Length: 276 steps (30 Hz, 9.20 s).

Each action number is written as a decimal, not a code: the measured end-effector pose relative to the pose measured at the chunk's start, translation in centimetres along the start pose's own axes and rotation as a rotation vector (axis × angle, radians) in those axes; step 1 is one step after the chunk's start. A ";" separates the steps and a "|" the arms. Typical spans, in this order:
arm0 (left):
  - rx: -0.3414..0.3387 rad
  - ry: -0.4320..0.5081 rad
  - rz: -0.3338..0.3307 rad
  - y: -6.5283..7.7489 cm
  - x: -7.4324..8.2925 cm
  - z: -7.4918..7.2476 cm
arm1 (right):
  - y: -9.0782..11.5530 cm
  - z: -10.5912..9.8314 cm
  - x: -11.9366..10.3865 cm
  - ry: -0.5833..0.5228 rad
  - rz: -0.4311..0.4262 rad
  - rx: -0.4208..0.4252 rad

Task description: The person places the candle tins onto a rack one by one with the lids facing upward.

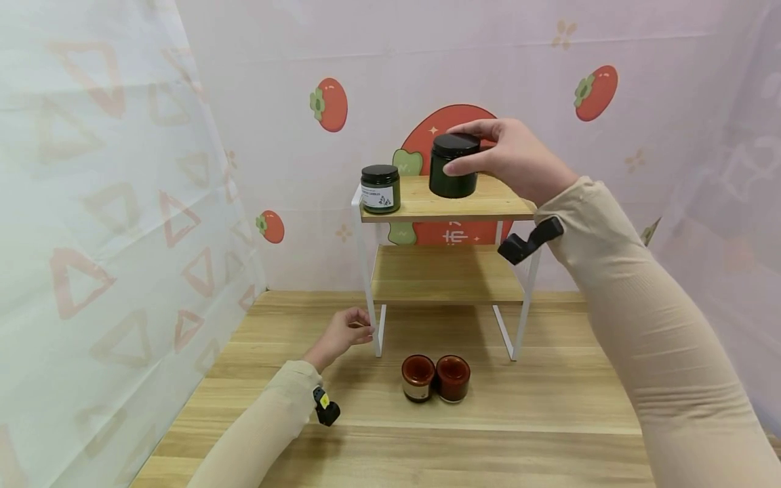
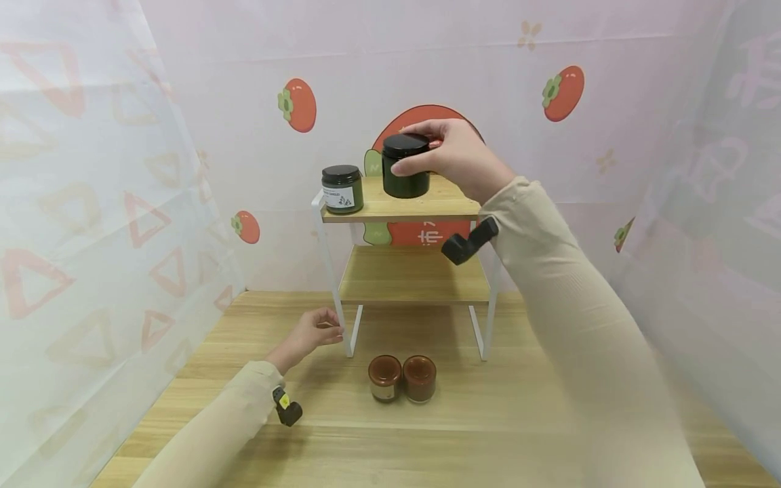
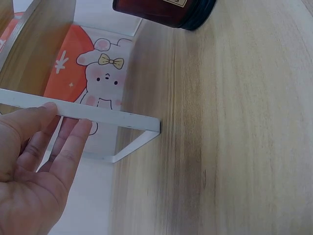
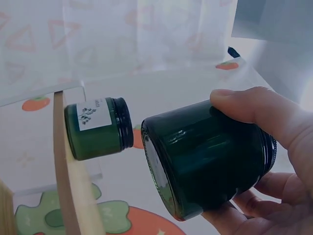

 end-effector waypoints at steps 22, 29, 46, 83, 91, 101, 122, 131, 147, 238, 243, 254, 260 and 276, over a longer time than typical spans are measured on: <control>-0.012 -0.008 0.020 0.1 0.1 0.4 | -4.5 2.7 2.1 -0.115 0.040 -0.027; 0.001 -0.007 0.007 0.1 0.1 0.4 | -5.3 3.3 3.1 -0.113 0.050 -0.026; -0.001 -0.018 -0.003 0.2 0.1 0.3 | -6.0 4.5 5.1 -0.120 0.113 -0.041; 0.000 -0.013 0.010 0.3 0.3 0.4 | -5.8 5.5 5.2 -0.172 0.121 -0.134; 0.002 -0.012 0.019 0.3 0.5 0.4 | -5.6 4.7 5.3 -0.070 0.092 -0.087; 0.014 -0.011 0.007 0.3 0.5 0.3 | -4.8 3.3 4.5 0.040 0.046 -0.036; 0.012 -0.024 -0.003 0.5 0.3 0.1 | -0.2 1.9 2.2 -0.022 -0.069 0.074; 0.006 -0.006 0.007 0.5 0.3 0.2 | 3.1 2.0 3.0 -0.158 -0.208 0.142; 0.005 -0.016 0.001 0.5 0.5 0.3 | 8.1 5.2 9.1 -0.282 -0.295 0.164; 0.008 -0.054 0.000 0.3 0.5 0.2 | 14.6 18.3 29.5 -0.155 0.178 -0.236; 0.003 -0.053 0.000 0.2 0.5 0.2 | 14.7 18.3 29.7 -0.133 0.174 -0.234; -0.008 -0.048 0.014 0.2 0.4 0.3 | 14.9 18.7 29.9 -0.087 0.162 -0.226; -0.005 -0.047 0.023 0.2 0.4 0.3 | 14.7 18.8 30.4 -0.023 0.160 -0.214; 0.001 -0.042 0.017 0.3 0.6 0.2 | 14.8 19.0 30.3 0.046 0.160 -0.189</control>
Point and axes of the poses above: each hand's wrist, its own y-axis away from the middle knuckle, its own z-axis out of the palm, x = y × z, the point moved 7 cm from there along -y, towards the middle knuckle, and after that the axes turned 6 degrees about y, right-handed, at the moved point
